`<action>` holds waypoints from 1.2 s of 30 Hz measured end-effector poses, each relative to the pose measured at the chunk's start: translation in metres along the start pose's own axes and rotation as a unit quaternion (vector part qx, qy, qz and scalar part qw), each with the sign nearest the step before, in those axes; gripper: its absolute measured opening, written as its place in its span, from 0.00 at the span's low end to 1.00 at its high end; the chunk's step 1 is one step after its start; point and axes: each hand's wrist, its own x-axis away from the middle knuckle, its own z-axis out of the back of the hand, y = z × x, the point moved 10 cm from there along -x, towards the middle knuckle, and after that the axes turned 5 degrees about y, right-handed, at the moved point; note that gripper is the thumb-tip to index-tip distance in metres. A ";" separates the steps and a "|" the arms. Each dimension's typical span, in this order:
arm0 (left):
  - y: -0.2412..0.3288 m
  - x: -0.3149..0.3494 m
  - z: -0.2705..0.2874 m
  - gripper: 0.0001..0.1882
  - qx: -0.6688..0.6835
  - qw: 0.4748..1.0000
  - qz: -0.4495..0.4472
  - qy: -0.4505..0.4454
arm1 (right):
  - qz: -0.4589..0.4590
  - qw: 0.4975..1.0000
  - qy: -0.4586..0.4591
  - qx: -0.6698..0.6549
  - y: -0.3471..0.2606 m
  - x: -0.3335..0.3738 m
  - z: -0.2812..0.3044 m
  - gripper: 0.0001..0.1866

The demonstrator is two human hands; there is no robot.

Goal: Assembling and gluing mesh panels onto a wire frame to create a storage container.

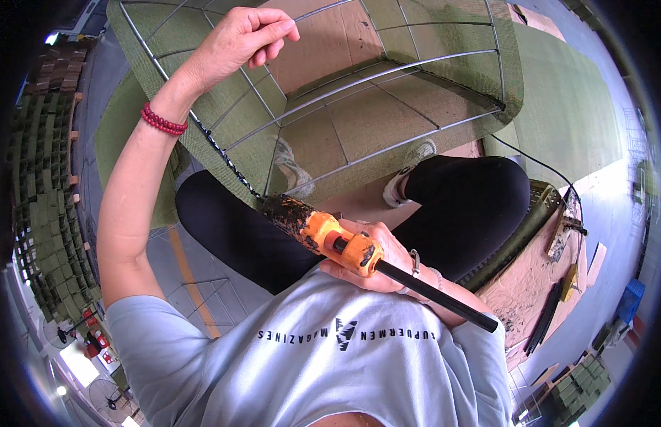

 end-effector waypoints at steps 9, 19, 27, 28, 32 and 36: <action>0.000 -0.001 -0.001 0.15 0.019 1.000 0.002 -0.005 | 0.022 1.000 -0.003 0.020 -0.003 0.001 0.002 0.16; -0.002 0.002 0.000 0.15 -0.027 1.000 -0.012 0.010 | 0.044 0.996 0.004 0.084 -0.009 -0.002 0.000 0.16; -0.004 0.004 -0.002 0.15 -0.012 1.000 -0.013 0.004 | -0.042 0.998 -0.044 0.019 -0.001 0.003 0.004 0.17; -0.004 0.004 -0.003 0.15 -0.010 1.000 -0.014 0.005 | -0.052 0.997 -0.047 0.012 0.001 0.004 0.003 0.17; -0.003 0.005 -0.001 0.15 -0.029 0.999 -0.025 0.013 | -0.028 0.998 -0.021 0.052 -0.003 0.008 0.006 0.16; -0.001 0.004 -0.001 0.15 -0.030 0.999 -0.027 0.010 | -0.036 0.999 0.004 0.008 0.004 0.011 0.007 0.15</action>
